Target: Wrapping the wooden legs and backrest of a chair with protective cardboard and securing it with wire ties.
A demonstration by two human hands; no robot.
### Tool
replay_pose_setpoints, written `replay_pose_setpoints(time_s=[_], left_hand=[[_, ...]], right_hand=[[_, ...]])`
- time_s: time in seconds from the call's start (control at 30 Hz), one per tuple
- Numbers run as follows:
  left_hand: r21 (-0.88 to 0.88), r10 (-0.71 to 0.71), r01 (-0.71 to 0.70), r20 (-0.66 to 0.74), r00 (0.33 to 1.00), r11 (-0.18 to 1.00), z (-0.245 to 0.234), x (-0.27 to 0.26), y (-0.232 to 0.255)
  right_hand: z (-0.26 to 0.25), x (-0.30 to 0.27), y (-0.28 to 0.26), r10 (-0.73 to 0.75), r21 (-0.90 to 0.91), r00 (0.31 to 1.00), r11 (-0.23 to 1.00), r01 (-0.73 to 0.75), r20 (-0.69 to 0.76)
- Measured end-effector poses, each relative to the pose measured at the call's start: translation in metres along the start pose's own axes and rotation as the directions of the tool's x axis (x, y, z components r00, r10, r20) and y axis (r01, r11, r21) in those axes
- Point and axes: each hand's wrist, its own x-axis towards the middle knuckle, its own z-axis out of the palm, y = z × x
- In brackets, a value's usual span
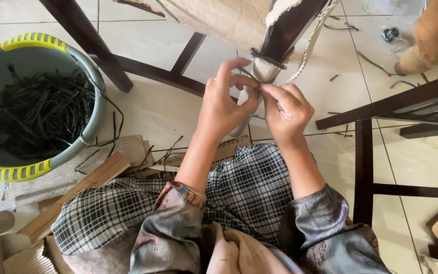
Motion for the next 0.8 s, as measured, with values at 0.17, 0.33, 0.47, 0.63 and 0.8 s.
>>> replay_pose_setpoints(time_s=[0.17,0.33,0.47,0.63,0.8], left_hand=[[-0.002,-0.094,0.094,-0.127,0.988,0.996,0.007,-0.007,0.011],[0.025,-0.196,0.205,-0.205,0.959,0.978,0.019,-0.012,0.009],[0.234,0.203,-0.113,-0.410,0.889,0.966,0.026,-0.011,-0.004],[0.242,0.253,-0.155,-0.453,0.855,0.958,0.029,-0.013,-0.010],[-0.231,-0.278,0.230,-0.201,0.939,0.945,0.012,-0.015,0.002]], right_hand=[[0.001,-0.002,0.003,-0.047,-0.044,0.998,0.998,0.046,-0.034],[0.003,-0.004,0.003,-0.081,-0.127,0.996,0.989,0.076,-0.035],[0.002,-0.009,0.006,-0.103,-0.166,0.994,0.980,0.106,0.028],[0.002,-0.005,-0.001,0.014,-0.130,0.997,0.991,-0.003,0.077],[-0.002,0.002,-0.015,0.303,0.073,0.943,0.946,-0.315,0.137]])
